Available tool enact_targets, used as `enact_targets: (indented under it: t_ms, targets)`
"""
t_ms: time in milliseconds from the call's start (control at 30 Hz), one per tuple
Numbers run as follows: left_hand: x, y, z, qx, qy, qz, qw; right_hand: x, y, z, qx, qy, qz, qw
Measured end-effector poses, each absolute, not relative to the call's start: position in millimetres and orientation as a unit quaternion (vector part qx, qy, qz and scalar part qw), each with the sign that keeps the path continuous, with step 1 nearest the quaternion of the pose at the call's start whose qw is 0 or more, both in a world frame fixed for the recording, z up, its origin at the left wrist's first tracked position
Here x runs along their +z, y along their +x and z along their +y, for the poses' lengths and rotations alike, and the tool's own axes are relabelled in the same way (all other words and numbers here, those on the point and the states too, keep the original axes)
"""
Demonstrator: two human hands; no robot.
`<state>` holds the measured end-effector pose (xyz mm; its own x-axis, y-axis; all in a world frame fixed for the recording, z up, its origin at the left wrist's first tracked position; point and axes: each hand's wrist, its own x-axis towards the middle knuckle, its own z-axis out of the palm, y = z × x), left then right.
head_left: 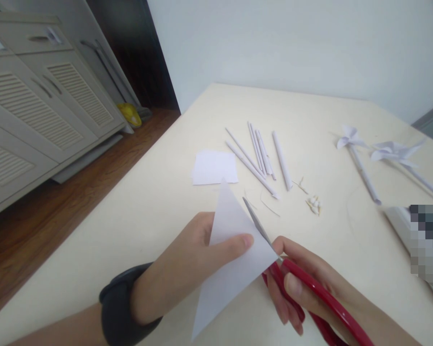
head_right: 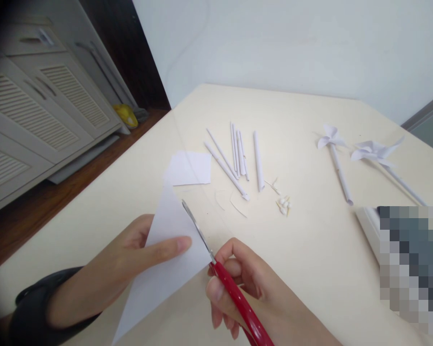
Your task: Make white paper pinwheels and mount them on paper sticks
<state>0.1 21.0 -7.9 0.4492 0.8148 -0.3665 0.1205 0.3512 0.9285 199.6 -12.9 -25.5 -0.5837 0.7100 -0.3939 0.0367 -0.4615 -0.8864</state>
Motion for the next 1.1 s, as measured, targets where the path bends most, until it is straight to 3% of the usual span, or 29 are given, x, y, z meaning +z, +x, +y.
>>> enact_targets:
  t_ms: [500, 1100]
  targets:
    - [-3.5, 6.0, 19.7, 0.271, 0.526, 0.486, 0.643, -15.7, 197.1, -14.5, 0.757, -0.423, -0.451, 0.211]
    - [-6.3, 5.9, 23.1, 0.298, 0.497, 0.463, 0.671, -20.6, 196.9, -14.5, 0.77, -0.404, -0.437, 0.23]
